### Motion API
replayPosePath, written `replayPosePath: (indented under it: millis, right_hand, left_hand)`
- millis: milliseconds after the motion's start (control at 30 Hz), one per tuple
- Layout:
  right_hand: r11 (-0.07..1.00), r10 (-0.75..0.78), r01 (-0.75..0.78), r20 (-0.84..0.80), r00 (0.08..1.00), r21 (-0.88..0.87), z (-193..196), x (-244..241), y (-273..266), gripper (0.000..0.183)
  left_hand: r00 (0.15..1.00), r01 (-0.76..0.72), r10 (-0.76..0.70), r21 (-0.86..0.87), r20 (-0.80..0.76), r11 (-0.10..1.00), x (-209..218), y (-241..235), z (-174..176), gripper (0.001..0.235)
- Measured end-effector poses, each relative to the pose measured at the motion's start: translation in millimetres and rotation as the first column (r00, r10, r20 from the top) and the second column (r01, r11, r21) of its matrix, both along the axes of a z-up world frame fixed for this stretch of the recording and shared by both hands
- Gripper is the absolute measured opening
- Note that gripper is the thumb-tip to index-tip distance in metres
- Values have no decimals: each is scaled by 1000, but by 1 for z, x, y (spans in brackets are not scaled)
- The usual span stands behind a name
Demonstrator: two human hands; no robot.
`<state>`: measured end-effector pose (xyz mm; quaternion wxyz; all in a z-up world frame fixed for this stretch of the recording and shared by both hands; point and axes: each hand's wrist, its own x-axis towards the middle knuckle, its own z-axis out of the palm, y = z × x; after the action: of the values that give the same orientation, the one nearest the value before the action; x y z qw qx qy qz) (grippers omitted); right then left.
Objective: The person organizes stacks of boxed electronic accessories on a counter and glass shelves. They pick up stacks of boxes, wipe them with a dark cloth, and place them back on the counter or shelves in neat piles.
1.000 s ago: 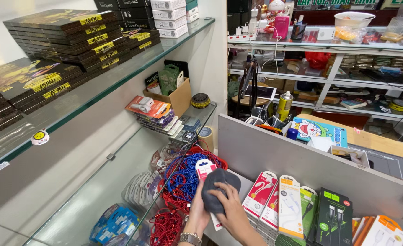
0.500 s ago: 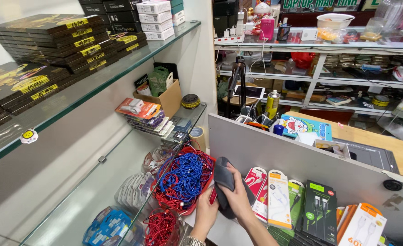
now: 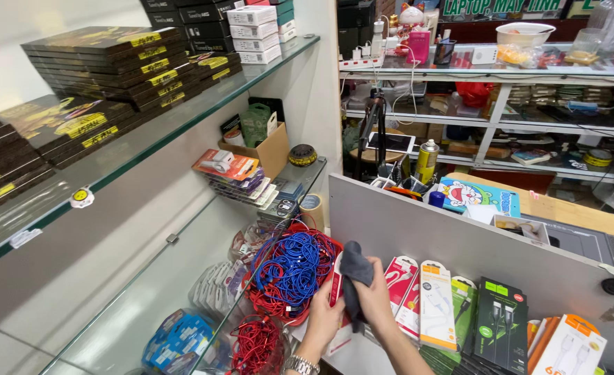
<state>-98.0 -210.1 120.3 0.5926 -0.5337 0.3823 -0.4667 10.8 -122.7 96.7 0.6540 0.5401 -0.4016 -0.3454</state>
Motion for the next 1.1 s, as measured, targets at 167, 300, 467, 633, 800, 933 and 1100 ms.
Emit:
replayPosePath:
  millis: [167, 300, 467, 633, 800, 933, 1100]
  right_hand:
    - [961, 42, -60, 72, 996, 270, -2, 1, 12, 38]
    - [835, 396, -399, 90, 914, 379, -6, 16, 52, 52]
    - [859, 427, -420, 44, 903, 294, 14, 80, 56, 58]
    - [878, 450, -436, -27, 893, 197, 31, 133, 60, 55]
    - [861, 453, -435, -8, 892, 264, 28, 140, 64, 53]
    - [897, 365, -332, -65, 929, 293, 12, 122, 51, 53]
    - [961, 95, -91, -3, 995, 260, -10, 68, 28, 53]
  left_hand:
    - [951, -82, 93, 49, -296, 995, 35, 13, 26, 43]
    - [858, -327, 335, 90, -390, 941, 74, 21, 45, 62]
    - [808, -588, 586, 155, 60, 794, 105, 46, 21, 74]
    - [590, -772, 722, -7, 362, 635, 170, 48, -13, 58]
    - [493, -840, 697, 77, 521, 536, 206, 54, -6, 55]
    - [259, -824, 677, -207, 688, 527, 175, 50, 27, 51]
    - [562, -496, 522, -244, 641, 833, 94, 6, 29, 33]
